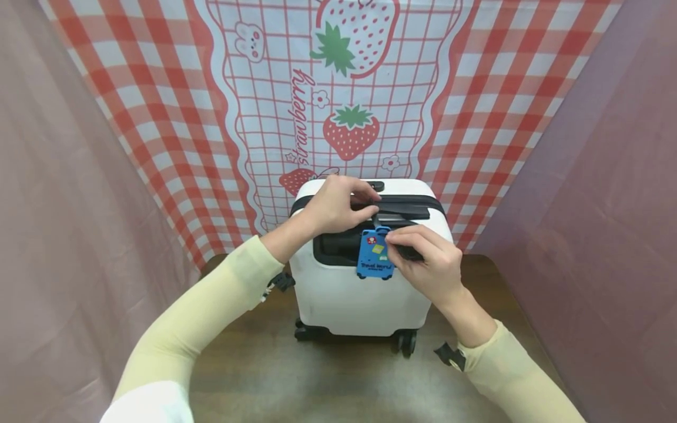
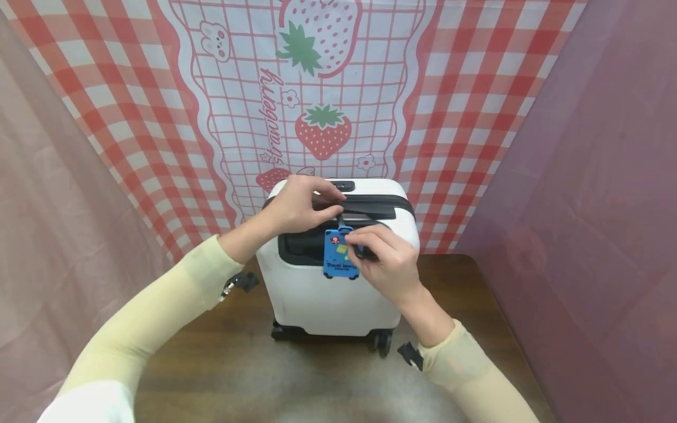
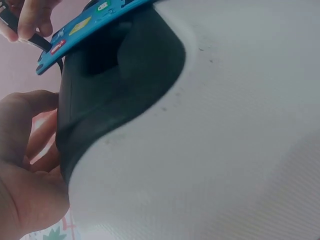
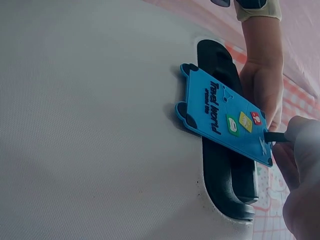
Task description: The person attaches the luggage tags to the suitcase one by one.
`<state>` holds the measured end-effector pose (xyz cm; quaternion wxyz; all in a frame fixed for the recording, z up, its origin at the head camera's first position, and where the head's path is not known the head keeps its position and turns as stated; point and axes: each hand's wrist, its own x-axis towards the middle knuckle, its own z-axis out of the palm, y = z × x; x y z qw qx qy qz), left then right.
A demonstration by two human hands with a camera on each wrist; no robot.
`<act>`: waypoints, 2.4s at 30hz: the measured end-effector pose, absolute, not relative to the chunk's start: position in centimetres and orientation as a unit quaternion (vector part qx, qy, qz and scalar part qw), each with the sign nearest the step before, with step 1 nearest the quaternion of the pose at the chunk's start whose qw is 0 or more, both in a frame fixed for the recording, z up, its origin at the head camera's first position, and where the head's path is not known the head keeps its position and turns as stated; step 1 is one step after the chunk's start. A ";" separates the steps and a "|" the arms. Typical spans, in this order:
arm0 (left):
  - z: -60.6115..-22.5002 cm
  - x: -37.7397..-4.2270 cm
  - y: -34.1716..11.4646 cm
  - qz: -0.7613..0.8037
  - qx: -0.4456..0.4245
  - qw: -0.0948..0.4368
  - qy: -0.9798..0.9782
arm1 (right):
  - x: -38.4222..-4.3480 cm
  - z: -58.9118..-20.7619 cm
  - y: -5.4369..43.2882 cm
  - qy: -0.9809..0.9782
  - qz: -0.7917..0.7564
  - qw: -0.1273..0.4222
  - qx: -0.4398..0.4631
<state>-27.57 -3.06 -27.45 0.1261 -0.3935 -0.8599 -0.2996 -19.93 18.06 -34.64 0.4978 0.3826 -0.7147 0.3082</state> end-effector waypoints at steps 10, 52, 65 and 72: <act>-28.0 -28.3 -5.7 -0.281 -0.359 0.138 -0.879 | -20.0 -34.8 18.3 -0.718 0.312 0.497 0.374; -28.4 -28.0 -7.4 -0.272 -0.310 0.113 -0.904 | -19.6 -34.3 19.3 -0.752 0.295 0.485 0.334; -28.4 -27.9 -7.5 -0.271 -0.309 0.115 -0.904 | -20.2 -33.4 18.9 -0.770 0.293 0.469 0.319; -28.7 -28.0 -7.6 -0.267 -0.306 0.123 -0.906 | -20.8 -32.3 18.9 -0.792 0.290 0.434 0.318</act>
